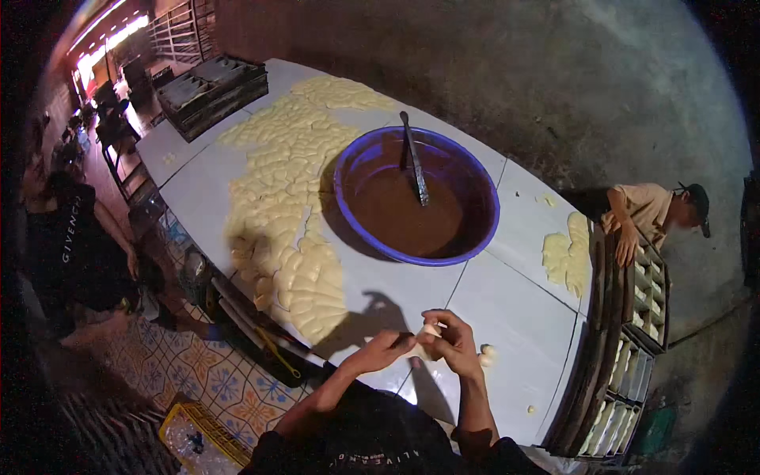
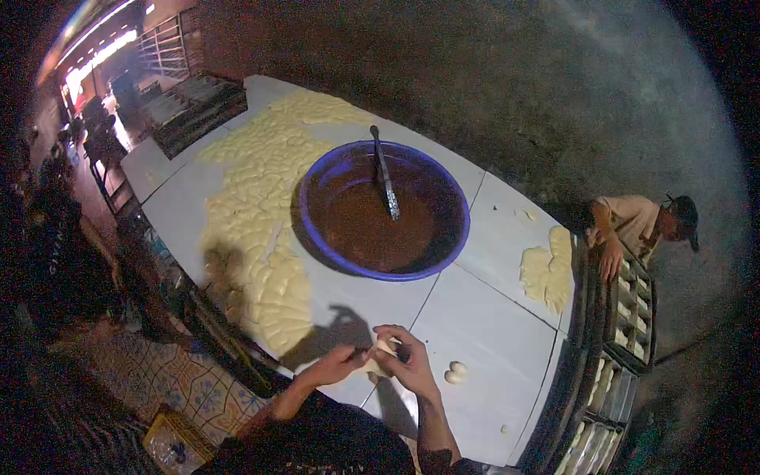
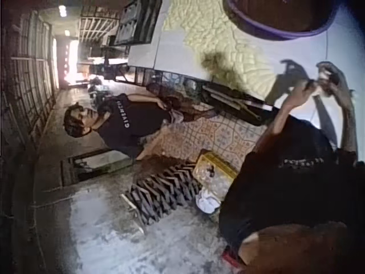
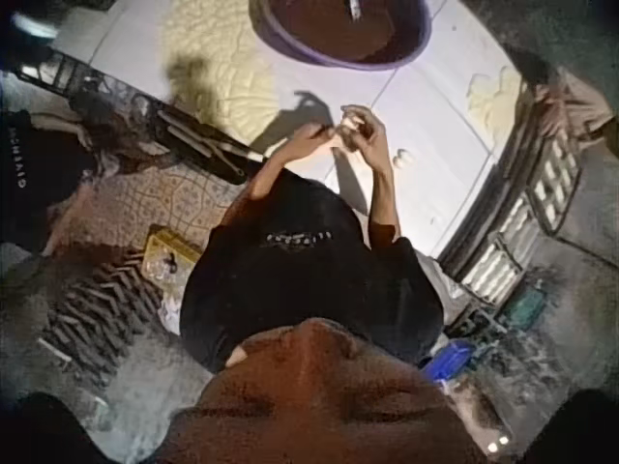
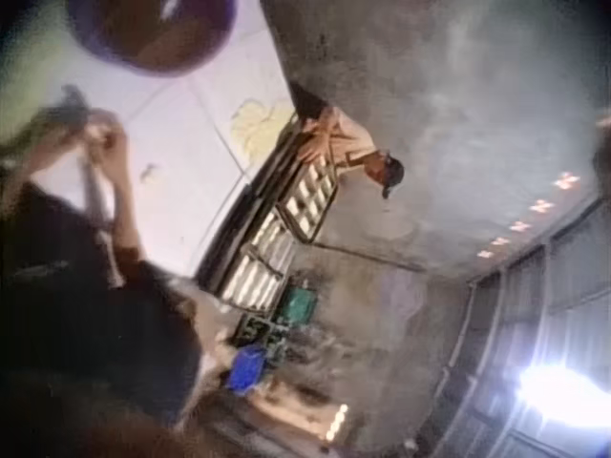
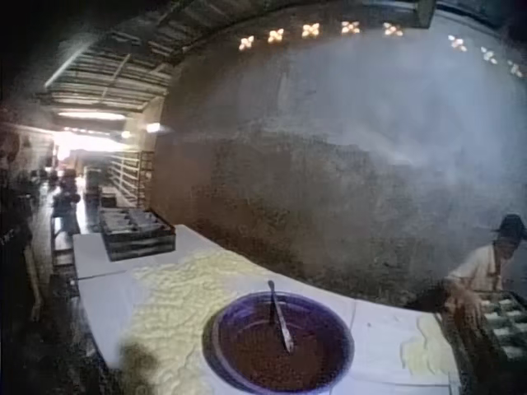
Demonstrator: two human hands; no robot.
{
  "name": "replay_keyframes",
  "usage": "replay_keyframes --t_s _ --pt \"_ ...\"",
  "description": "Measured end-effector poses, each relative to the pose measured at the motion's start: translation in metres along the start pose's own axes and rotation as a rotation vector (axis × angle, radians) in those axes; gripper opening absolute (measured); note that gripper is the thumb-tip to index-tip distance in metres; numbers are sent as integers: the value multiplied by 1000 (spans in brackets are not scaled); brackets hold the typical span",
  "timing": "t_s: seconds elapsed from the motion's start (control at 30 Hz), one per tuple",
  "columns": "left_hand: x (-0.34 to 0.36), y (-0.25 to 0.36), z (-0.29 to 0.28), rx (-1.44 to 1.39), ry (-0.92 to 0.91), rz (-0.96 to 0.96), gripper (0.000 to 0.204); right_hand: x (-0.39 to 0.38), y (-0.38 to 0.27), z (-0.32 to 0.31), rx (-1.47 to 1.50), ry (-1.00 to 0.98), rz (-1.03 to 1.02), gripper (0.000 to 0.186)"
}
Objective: The person shapes dough pieces by hand on a table, folding and rolling them, and arranges the shaped dough rolls into metal baking pans.
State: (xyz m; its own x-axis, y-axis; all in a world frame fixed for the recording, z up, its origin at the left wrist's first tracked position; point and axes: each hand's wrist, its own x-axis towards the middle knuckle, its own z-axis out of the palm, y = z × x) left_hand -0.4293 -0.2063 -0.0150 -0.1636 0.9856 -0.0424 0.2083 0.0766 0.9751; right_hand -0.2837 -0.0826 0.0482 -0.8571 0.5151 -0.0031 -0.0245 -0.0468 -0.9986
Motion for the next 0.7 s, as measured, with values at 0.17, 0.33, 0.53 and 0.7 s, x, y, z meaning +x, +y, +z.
replay_keyframes --t_s 0.17,0.33,0.53,0.7 --pt "-3 20 10 -161 151 -114 33 -6 -8 -16 -323 -17 -108 46" --pt "11 22 27 -602 534 -196 32 -30 -1 -13 -459 58 176 24" --pt "-4 -20 -9 -1355 740 232 40 -87 -26 -100 144 141 -296 35" --pt "-1 -40 16 -1208 314 301 27 -69 66 -164 550 130 58 62"
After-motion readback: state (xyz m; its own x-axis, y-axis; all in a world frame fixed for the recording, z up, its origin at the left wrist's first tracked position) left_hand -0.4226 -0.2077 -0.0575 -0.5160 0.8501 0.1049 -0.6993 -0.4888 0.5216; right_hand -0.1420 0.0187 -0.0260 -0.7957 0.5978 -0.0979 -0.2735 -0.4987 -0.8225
